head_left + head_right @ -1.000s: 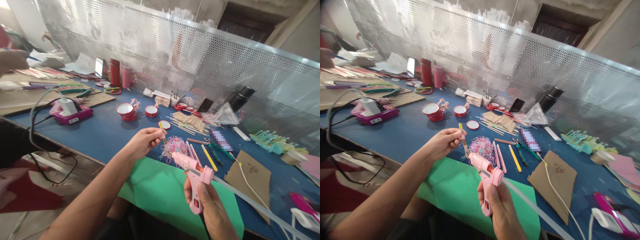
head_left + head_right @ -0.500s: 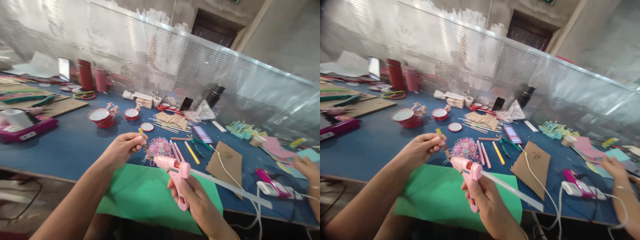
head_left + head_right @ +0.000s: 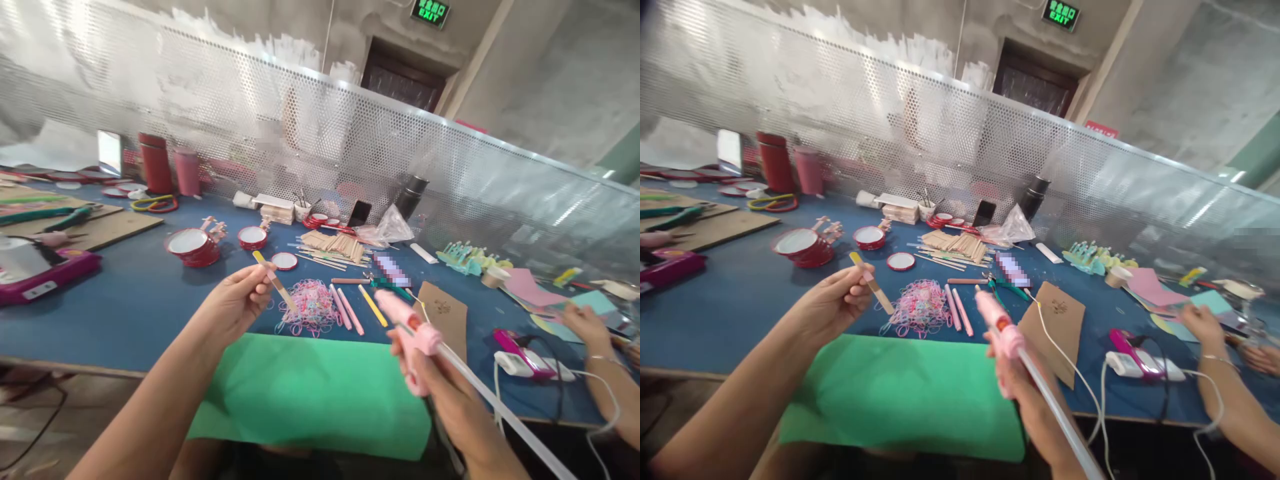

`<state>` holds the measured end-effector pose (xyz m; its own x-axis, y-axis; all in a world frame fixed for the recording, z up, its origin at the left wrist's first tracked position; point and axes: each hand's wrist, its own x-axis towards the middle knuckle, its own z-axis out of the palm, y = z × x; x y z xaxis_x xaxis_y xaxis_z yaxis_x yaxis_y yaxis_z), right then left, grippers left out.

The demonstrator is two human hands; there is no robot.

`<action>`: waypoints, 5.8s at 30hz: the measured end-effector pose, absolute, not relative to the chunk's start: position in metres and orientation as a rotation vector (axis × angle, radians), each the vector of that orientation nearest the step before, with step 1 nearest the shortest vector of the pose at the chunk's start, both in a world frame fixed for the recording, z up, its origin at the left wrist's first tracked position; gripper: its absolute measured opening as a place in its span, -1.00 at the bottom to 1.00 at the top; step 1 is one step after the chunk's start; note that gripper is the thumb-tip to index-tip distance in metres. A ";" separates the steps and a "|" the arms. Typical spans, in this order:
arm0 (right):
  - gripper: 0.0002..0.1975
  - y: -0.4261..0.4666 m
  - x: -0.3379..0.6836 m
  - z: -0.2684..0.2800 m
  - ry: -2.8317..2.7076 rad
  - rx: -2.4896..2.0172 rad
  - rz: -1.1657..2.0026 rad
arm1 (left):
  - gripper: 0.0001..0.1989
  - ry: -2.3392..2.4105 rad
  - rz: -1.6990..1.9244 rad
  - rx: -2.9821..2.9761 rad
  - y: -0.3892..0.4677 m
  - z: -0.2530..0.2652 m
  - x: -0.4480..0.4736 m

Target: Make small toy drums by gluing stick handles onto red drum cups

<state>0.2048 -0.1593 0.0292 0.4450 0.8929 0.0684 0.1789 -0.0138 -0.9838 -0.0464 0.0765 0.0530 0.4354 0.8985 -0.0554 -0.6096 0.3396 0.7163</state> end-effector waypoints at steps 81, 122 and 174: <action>-0.76 0.060 0.191 0.048 -0.931 -1.202 0.312 | -0.80 0.704 0.810 1.542 0.147 0.037 0.000; -0.83 0.054 0.165 0.043 -1.226 -1.266 0.258 | -0.85 0.725 0.808 1.848 0.141 0.033 0.002; -0.86 0.057 0.153 0.029 -1.310 -1.484 0.313 | -0.81 0.624 0.861 1.924 0.136 0.033 0.006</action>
<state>0.1530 0.0573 0.0292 0.3589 0.8291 0.4287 0.5452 0.1866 -0.8173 0.0057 0.1358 0.0328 0.6286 0.7114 0.3143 0.0773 -0.4593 0.8849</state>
